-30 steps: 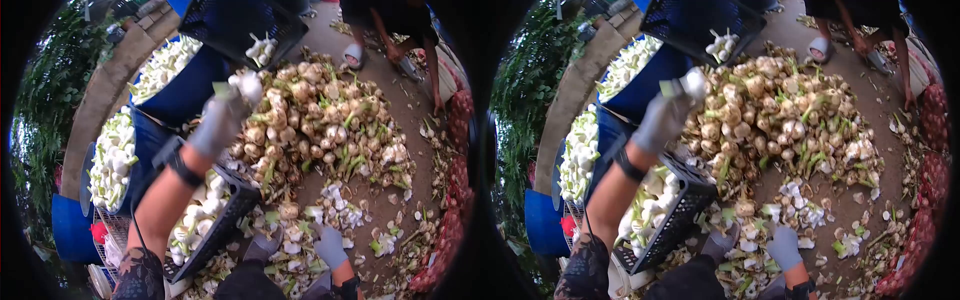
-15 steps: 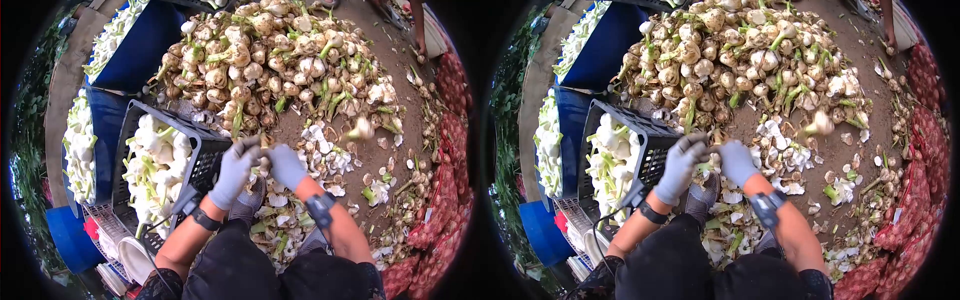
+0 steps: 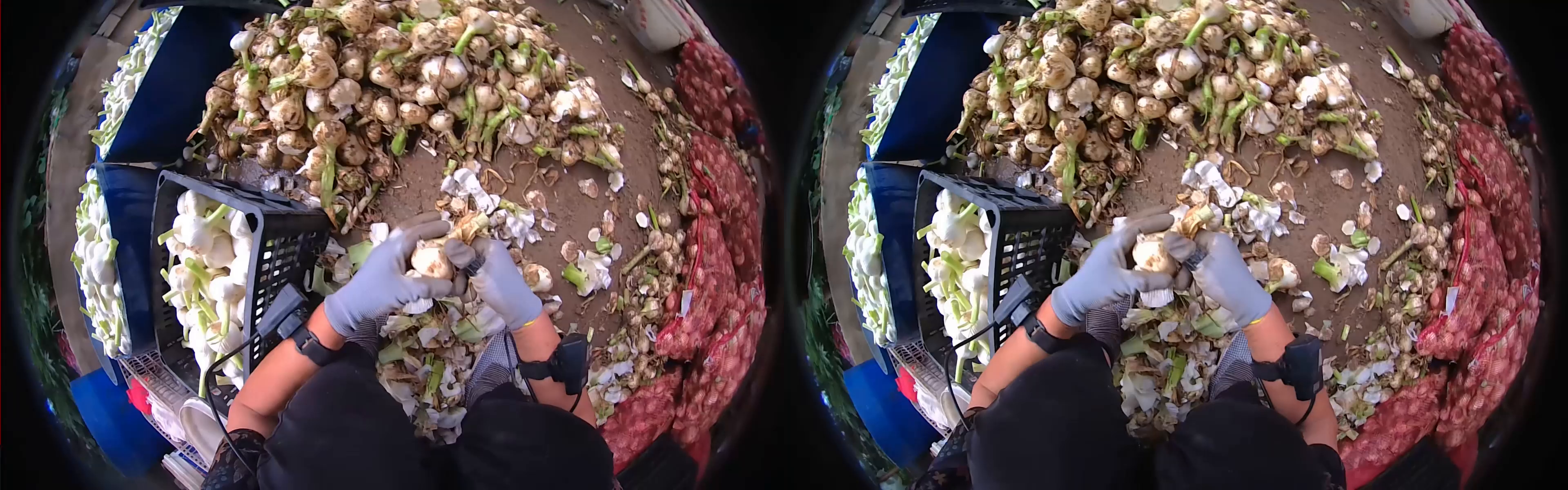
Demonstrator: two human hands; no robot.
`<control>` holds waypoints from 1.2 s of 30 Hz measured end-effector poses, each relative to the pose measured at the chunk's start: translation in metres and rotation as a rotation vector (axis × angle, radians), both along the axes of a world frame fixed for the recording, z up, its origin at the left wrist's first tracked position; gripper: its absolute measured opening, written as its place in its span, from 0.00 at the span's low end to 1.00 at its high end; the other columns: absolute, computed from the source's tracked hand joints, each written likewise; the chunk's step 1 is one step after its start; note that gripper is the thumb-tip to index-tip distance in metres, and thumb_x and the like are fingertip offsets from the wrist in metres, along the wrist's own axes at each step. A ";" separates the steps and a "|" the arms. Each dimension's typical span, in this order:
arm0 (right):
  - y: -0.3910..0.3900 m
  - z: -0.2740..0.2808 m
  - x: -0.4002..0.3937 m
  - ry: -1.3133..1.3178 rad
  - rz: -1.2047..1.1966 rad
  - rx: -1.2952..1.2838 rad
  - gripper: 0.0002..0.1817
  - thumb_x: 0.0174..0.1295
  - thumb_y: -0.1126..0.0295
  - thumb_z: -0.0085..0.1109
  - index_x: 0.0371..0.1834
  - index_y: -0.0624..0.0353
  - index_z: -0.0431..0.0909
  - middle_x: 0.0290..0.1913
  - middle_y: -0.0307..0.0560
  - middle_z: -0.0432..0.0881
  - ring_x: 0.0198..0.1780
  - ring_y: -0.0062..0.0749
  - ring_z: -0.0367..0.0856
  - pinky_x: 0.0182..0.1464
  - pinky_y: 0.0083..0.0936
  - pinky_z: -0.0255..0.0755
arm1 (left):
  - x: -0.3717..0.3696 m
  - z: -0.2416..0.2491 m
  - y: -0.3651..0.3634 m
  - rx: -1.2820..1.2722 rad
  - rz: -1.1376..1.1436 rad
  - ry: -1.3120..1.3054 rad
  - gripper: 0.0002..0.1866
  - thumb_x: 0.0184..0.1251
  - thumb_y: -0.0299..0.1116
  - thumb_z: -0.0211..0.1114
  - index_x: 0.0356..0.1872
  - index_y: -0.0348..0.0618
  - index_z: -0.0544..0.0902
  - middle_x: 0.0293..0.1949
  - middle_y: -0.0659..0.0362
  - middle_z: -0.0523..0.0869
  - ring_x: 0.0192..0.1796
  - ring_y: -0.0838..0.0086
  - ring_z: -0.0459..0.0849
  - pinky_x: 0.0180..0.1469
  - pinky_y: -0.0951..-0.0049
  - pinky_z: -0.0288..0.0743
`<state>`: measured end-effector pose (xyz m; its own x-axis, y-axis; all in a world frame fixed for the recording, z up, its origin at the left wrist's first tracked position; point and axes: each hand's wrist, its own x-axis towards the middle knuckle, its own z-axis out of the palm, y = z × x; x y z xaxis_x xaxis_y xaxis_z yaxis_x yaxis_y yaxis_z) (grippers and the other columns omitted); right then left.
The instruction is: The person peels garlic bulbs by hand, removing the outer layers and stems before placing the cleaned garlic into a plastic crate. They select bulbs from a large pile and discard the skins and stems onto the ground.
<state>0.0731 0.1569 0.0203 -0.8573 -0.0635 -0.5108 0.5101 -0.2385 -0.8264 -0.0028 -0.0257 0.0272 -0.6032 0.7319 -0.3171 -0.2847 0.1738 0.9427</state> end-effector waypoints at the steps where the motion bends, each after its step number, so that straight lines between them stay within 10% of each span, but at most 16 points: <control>1: -0.001 0.000 0.003 -0.001 -0.004 -0.002 0.14 0.71 0.64 0.55 0.47 0.66 0.79 0.29 0.37 0.80 0.25 0.17 0.77 0.25 0.14 0.69 | -0.001 0.001 0.000 -0.016 0.045 -0.051 0.37 0.51 0.25 0.76 0.64 0.36 0.72 0.65 0.55 0.72 0.64 0.71 0.74 0.66 0.71 0.67; 2: -0.003 -0.001 0.006 -0.064 -0.053 -0.013 0.15 0.71 0.62 0.55 0.45 0.66 0.79 0.28 0.38 0.80 0.24 0.18 0.77 0.25 0.15 0.69 | 0.004 0.002 -0.001 0.071 0.153 -0.406 0.37 0.51 0.23 0.76 0.65 0.37 0.71 0.58 0.57 0.78 0.58 0.74 0.79 0.61 0.73 0.72; 13: -0.009 0.010 0.025 -0.098 -0.230 0.052 0.11 0.69 0.69 0.52 0.38 0.67 0.79 0.29 0.47 0.83 0.27 0.33 0.84 0.30 0.28 0.75 | 0.012 -0.003 0.015 0.245 0.267 -0.365 0.37 0.55 0.30 0.75 0.67 0.43 0.70 0.57 0.57 0.80 0.54 0.71 0.82 0.57 0.73 0.76; 16: -0.008 -0.002 0.030 0.371 0.065 1.070 0.07 0.61 0.71 0.57 0.33 0.61 0.83 0.28 0.59 0.79 0.28 0.58 0.78 0.33 0.46 0.73 | 0.008 -0.003 0.012 0.358 0.299 -0.656 0.36 0.62 0.34 0.70 0.71 0.44 0.65 0.52 0.59 0.80 0.45 0.75 0.81 0.42 0.79 0.76; 19: -0.016 -0.011 0.023 0.404 -0.138 0.827 0.08 0.63 0.71 0.58 0.32 0.62 0.84 0.29 0.53 0.83 0.30 0.45 0.83 0.34 0.38 0.74 | 0.007 0.004 0.010 0.408 0.382 -0.844 0.39 0.62 0.29 0.66 0.74 0.43 0.58 0.43 0.59 0.80 0.34 0.78 0.77 0.32 0.80 0.71; 22: -0.015 -0.021 0.023 0.045 -0.258 0.100 0.10 0.65 0.73 0.59 0.40 0.72 0.82 0.37 0.41 0.85 0.38 0.18 0.78 0.39 0.22 0.73 | 0.013 0.010 0.014 0.183 0.210 -0.379 0.41 0.58 0.23 0.68 0.74 0.41 0.59 0.53 0.56 0.79 0.45 0.75 0.82 0.46 0.77 0.79; 25: -0.017 -0.017 0.030 0.035 -0.346 0.102 0.10 0.66 0.76 0.56 0.45 0.69 0.82 0.36 0.42 0.85 0.37 0.19 0.78 0.40 0.22 0.74 | 0.013 0.004 0.012 -0.023 0.170 -0.276 0.41 0.61 0.31 0.70 0.73 0.35 0.58 0.54 0.53 0.80 0.48 0.72 0.84 0.49 0.73 0.80; 27: -0.021 -0.003 0.033 0.094 -0.275 0.128 0.11 0.63 0.78 0.56 0.47 0.66 0.81 0.39 0.50 0.87 0.39 0.28 0.84 0.44 0.25 0.77 | 0.008 -0.005 -0.003 0.083 0.141 -0.260 0.42 0.69 0.62 0.56 0.69 0.33 0.63 0.48 0.53 0.83 0.41 0.74 0.86 0.40 0.78 0.81; 30: -0.037 -0.017 0.048 0.346 0.013 0.339 0.13 0.59 0.74 0.60 0.48 0.60 0.82 0.40 0.58 0.85 0.42 0.50 0.85 0.48 0.37 0.77 | 0.001 -0.016 0.005 -0.151 0.299 -0.188 0.38 0.71 0.61 0.56 0.64 0.32 0.71 0.49 0.54 0.84 0.45 0.74 0.84 0.49 0.75 0.79; 36: -0.009 0.000 0.040 0.233 -0.033 0.485 0.14 0.53 0.74 0.64 0.45 0.60 0.82 0.39 0.59 0.85 0.42 0.52 0.84 0.45 0.39 0.77 | 0.010 -0.009 0.006 -0.006 0.197 -0.185 0.39 0.55 0.35 0.76 0.66 0.35 0.67 0.54 0.57 0.80 0.54 0.74 0.80 0.56 0.74 0.78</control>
<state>0.1126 0.1482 0.0204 -0.9489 0.1611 -0.2713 0.2991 0.1859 -0.9359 0.0076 -0.0193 0.0186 -0.6653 0.6039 -0.4389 -0.4805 0.1037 0.8708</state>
